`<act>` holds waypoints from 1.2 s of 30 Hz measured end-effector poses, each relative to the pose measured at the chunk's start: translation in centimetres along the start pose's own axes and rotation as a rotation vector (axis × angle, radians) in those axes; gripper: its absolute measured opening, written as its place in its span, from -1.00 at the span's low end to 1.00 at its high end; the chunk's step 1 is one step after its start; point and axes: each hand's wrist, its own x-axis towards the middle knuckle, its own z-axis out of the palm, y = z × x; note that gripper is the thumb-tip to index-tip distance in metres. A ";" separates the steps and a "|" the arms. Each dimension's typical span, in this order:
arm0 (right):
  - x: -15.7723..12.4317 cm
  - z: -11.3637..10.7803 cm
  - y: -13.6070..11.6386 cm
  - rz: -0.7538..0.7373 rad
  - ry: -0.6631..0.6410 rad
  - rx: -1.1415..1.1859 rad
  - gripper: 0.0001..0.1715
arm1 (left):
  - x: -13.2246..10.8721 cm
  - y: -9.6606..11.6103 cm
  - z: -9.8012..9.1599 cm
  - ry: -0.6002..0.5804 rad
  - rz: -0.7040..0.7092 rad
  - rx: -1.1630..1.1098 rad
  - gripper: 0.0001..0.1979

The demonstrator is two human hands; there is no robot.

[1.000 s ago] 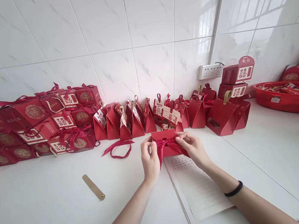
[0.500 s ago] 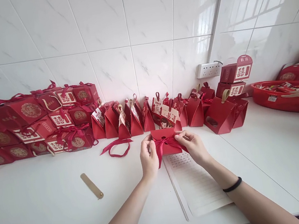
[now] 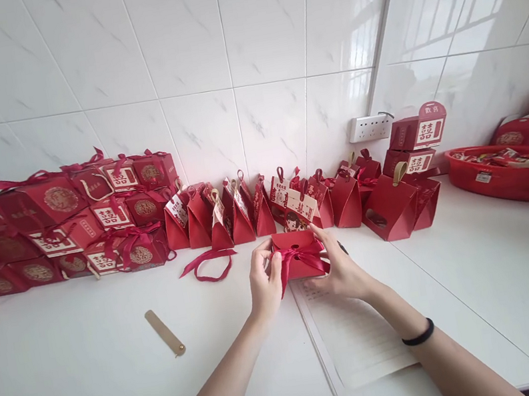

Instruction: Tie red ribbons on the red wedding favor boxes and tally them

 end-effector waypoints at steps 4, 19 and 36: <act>-0.1 0.2 0.2 -0.081 0.090 -0.042 0.04 | -0.5 -0.2 -0.2 -0.004 0.346 0.185 -0.91; -0.3 0.2 -1.8 -0.095 0.181 0.111 0.01 | 1.7 1.1 -2.7 -0.383 0.123 -0.001 -0.10; -0.3 -4.1 2.7 0.908 -0.135 -0.790 -0.46 | 7.6 15.7 -9.4 -0.214 -0.891 -0.630 -0.39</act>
